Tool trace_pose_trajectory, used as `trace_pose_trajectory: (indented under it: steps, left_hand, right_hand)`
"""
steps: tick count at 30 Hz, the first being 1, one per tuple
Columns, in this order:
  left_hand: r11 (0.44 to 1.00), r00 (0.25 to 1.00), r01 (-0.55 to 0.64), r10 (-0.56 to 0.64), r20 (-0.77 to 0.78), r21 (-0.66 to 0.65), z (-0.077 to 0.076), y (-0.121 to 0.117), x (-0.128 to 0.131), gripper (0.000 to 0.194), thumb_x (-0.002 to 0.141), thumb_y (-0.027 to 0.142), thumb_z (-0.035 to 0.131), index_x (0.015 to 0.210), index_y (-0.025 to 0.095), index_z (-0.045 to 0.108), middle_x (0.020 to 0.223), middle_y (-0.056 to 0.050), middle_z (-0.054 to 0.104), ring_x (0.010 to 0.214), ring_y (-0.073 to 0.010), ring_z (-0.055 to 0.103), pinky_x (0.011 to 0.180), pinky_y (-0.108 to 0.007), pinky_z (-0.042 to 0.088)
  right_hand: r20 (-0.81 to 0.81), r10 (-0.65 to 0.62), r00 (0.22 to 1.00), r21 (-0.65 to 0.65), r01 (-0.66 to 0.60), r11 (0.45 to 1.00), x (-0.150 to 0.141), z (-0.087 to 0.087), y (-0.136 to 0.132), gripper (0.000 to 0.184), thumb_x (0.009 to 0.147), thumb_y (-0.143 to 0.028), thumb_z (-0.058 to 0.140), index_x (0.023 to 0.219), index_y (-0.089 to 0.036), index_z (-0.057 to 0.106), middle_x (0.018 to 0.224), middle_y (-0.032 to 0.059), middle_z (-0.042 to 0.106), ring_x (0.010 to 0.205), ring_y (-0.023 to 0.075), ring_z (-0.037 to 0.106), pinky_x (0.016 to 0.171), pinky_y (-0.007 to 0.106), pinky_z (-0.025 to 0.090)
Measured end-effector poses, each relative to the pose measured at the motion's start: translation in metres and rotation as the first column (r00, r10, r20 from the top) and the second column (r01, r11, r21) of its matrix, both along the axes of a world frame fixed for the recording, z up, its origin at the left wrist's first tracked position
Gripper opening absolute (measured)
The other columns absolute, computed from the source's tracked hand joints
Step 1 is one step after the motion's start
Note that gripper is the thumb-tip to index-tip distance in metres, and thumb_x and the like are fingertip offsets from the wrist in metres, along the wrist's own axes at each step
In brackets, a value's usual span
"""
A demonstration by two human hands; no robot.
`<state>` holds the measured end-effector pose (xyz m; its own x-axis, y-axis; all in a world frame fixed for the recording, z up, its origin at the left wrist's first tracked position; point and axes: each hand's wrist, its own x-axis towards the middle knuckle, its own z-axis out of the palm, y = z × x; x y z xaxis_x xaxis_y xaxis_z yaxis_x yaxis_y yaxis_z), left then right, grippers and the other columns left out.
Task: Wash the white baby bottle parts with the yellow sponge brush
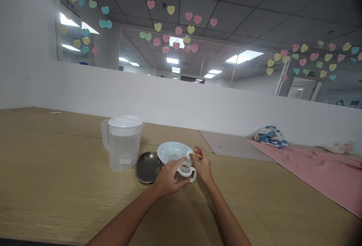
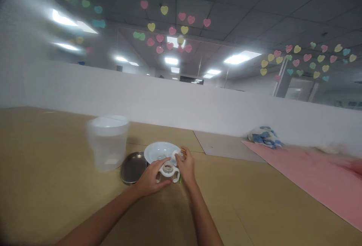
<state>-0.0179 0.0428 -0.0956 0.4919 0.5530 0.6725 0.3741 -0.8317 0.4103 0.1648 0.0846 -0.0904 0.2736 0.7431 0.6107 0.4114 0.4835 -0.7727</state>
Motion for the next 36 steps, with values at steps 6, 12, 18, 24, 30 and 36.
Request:
trace_pose_trajectory:
  steps: [6,12,18,24,30,36]
  left_hand:
    - [1.000,1.000,0.001,-0.001,-0.005,0.004,-0.001,0.001,-0.001,0.066,0.075,0.046,0.060,0.131,0.020,0.035,0.122,-0.010,0.053,0.110,-0.0244,0.048,0.095,-0.039,0.038]
    - [1.000,1.000,0.008,-0.008,-0.007,0.013,-0.002,0.002,-0.001,0.065,0.076,0.048,0.058,0.130,0.020,0.037,0.124,-0.010,0.052,0.112,-0.0243,0.048,0.096,-0.038,0.038]
    - [1.000,1.000,-0.005,0.005,-0.014,0.003,-0.002,0.002,-0.001,0.066,0.075,0.048,0.059,0.130,0.020,0.038,0.123,-0.011,0.053,0.111,-0.0255,0.049,0.096,-0.040,0.038]
    - [1.000,1.000,-0.005,0.005,-0.015,-0.003,-0.002,0.001,-0.001,0.064,0.076,0.047,0.058,0.130,0.020,0.037,0.123,-0.011,0.052,0.111,-0.0264,0.048,0.095,-0.042,0.038]
    - [1.000,1.000,-0.012,0.012,-0.013,0.007,-0.002,0.000,-0.001,0.065,0.075,0.048,0.058,0.130,0.020,0.037,0.122,-0.011,0.053,0.110,-0.0257,0.048,0.095,-0.041,0.039]
    - [1.000,1.000,-0.025,0.025,-0.008,0.006,0.000,-0.002,-0.001,0.067,0.075,0.048,0.059,0.131,0.019,0.036,0.119,-0.011,0.054,0.109,-0.0254,0.050,0.093,-0.039,0.040]
  right_hand:
    - [-0.019,-0.113,0.993,0.028,0.113,0.993,0.005,-0.001,0.002,0.028,0.059,-0.041,0.067,0.071,-0.016,0.060,0.101,0.0117,0.062,0.080,0.0208,0.061,0.076,0.036,0.050]
    - [0.158,-0.078,0.984,0.097,0.063,0.993,0.003,-0.001,0.001,0.020,0.063,-0.036,0.065,0.070,-0.018,0.065,0.097,0.0122,0.064,0.087,0.0234,0.061,0.081,0.038,0.048]
    - [0.259,0.105,0.960,0.057,-0.123,0.991,0.007,-0.005,0.007,0.024,0.075,-0.032,0.052,0.084,-0.018,0.070,0.103,0.0124,0.066,0.097,0.0239,0.061,0.090,0.042,0.044]
    - [0.178,0.091,0.980,0.068,-0.104,0.992,0.006,-0.005,0.004,0.026,0.076,-0.030,0.049,0.090,-0.019,0.068,0.101,0.0088,0.067,0.096,0.0215,0.061,0.090,0.041,0.044]
    - [-0.152,0.046,0.987,0.012,-0.044,0.999,0.007,0.000,0.003,0.030,0.068,-0.039,0.058,0.086,-0.016,0.064,0.086,0.0092,0.069,0.079,0.0216,0.064,0.074,0.036,0.052]
    - [-0.535,0.031,0.844,-0.080,-0.087,0.993,0.010,0.005,0.001,0.031,0.056,-0.040,0.070,0.074,-0.017,0.061,0.064,0.0032,0.066,0.057,0.0173,0.062,0.056,0.031,0.054]
